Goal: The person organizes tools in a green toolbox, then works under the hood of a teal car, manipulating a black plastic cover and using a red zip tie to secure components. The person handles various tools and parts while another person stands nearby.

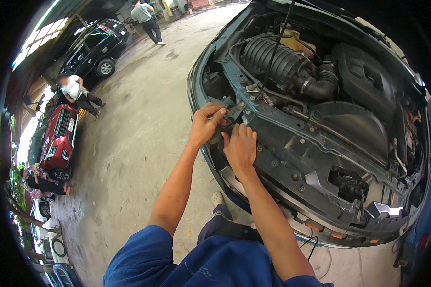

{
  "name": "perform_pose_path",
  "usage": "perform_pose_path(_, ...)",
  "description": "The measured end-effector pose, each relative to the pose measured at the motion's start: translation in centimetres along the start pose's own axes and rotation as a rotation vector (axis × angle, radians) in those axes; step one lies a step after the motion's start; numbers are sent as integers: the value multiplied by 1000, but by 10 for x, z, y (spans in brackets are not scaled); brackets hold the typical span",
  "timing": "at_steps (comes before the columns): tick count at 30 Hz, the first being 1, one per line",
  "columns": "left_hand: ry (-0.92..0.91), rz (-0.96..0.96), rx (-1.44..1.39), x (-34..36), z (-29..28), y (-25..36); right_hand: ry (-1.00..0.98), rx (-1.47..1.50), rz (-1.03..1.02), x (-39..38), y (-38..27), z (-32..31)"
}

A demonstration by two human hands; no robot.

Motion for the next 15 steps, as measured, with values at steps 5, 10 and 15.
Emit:
perform_pose_path(5,-36,231,442,6,-6,36,20,-26,-6,0,0,0)
perform_pose_path(10,16,289,672,10,-16,60,47,-32,-15,0,-1,-1)
perform_pose_path(15,165,252,661,5,-16,58,-16,-25,5,0,0,2)
Point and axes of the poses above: each hand's wrist, its own x-axis towards the middle knuckle, its own z-axis out of the palm, y = z × x, the point moved 9 cm from there along x, towards the middle knuckle, and after that the axes turned 2 degrees about -y, right-handed, at the moved point
